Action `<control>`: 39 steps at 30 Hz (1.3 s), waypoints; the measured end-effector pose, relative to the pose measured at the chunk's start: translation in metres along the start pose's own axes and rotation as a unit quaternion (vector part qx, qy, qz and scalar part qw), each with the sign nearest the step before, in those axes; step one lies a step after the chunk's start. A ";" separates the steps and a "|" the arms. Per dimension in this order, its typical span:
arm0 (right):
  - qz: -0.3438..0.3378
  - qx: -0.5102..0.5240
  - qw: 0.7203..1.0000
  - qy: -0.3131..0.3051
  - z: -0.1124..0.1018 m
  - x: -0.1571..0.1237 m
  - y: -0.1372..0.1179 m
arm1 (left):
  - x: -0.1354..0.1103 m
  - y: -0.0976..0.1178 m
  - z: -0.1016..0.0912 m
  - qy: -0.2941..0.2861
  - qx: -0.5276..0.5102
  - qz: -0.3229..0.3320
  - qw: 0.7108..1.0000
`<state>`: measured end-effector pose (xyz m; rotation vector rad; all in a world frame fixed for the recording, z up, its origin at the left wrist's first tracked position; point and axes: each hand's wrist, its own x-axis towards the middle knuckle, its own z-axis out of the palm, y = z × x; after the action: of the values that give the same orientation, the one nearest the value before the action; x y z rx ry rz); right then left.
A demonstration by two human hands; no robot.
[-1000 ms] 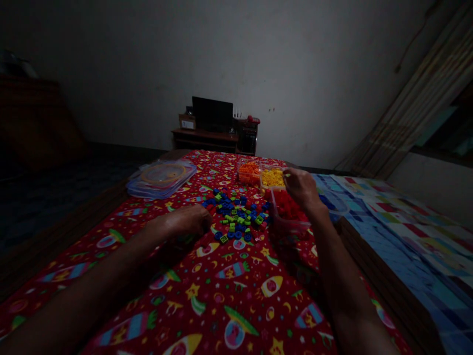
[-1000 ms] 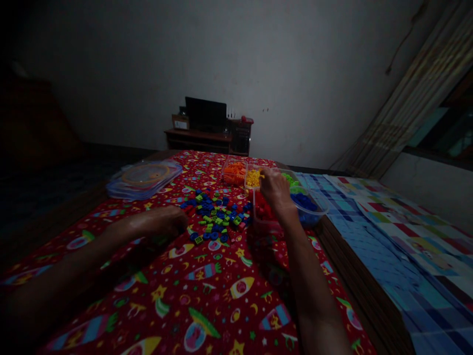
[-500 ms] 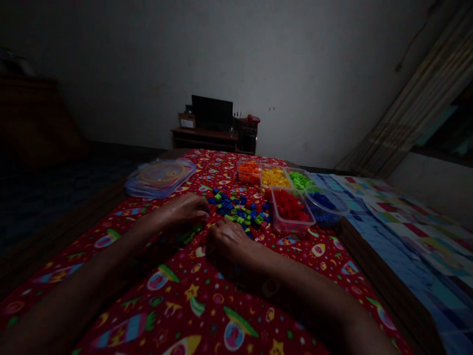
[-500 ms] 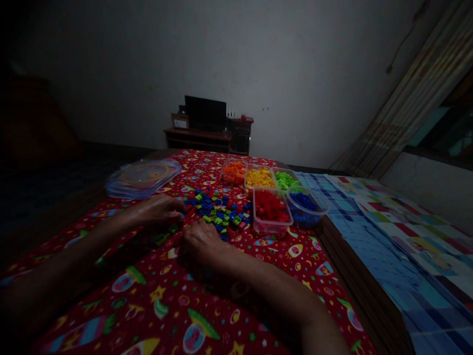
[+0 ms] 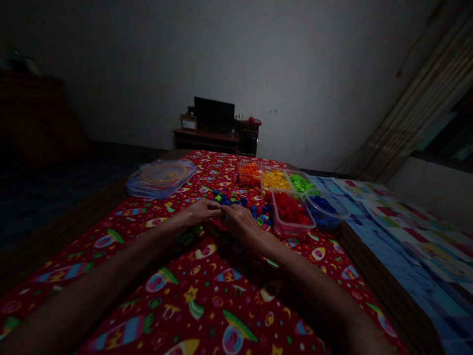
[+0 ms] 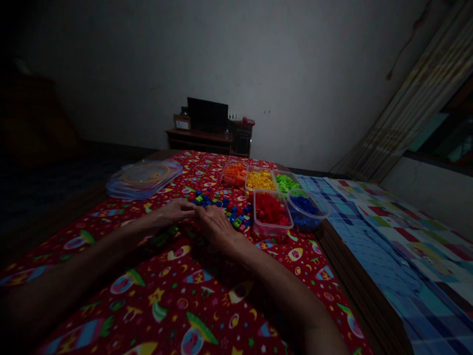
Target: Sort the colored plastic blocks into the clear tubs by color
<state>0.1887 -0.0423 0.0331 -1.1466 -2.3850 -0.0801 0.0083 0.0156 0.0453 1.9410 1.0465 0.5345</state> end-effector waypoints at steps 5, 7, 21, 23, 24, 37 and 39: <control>0.029 -0.035 0.999 0.010 -0.006 0.005 0.004 | -0.007 0.011 0.010 0.021 -0.113 -0.036 0.993; 0.047 -0.038 0.998 0.024 -0.023 0.008 0.012 | -0.010 0.017 0.009 0.024 -0.133 -0.029 0.990; 0.387 -0.240 0.853 0.253 -0.157 -0.071 0.154 | -0.023 0.023 0.034 -0.048 0.228 0.231 0.945; 0.422 -0.253 0.837 0.240 -0.157 -0.084 0.166 | -0.026 0.022 0.042 -0.056 0.254 0.267 0.928; 0.436 -0.254 0.832 0.232 -0.156 -0.088 0.169 | -0.027 0.020 0.046 -0.055 0.270 0.275 0.921; 0.161 -0.095 0.981 -0.049 -0.115 -0.008 0.045 | -0.026 0.007 0.044 0.065 0.360 0.262 0.893; 0.117 -0.089 0.980 -0.135 -0.094 -0.002 0.019 | -0.024 0.008 0.044 0.064 0.353 0.256 0.898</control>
<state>0.2421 -0.0560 0.1120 -1.6050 -2.4924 -0.0622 0.0285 -0.0272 0.0282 2.9037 0.8618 0.6242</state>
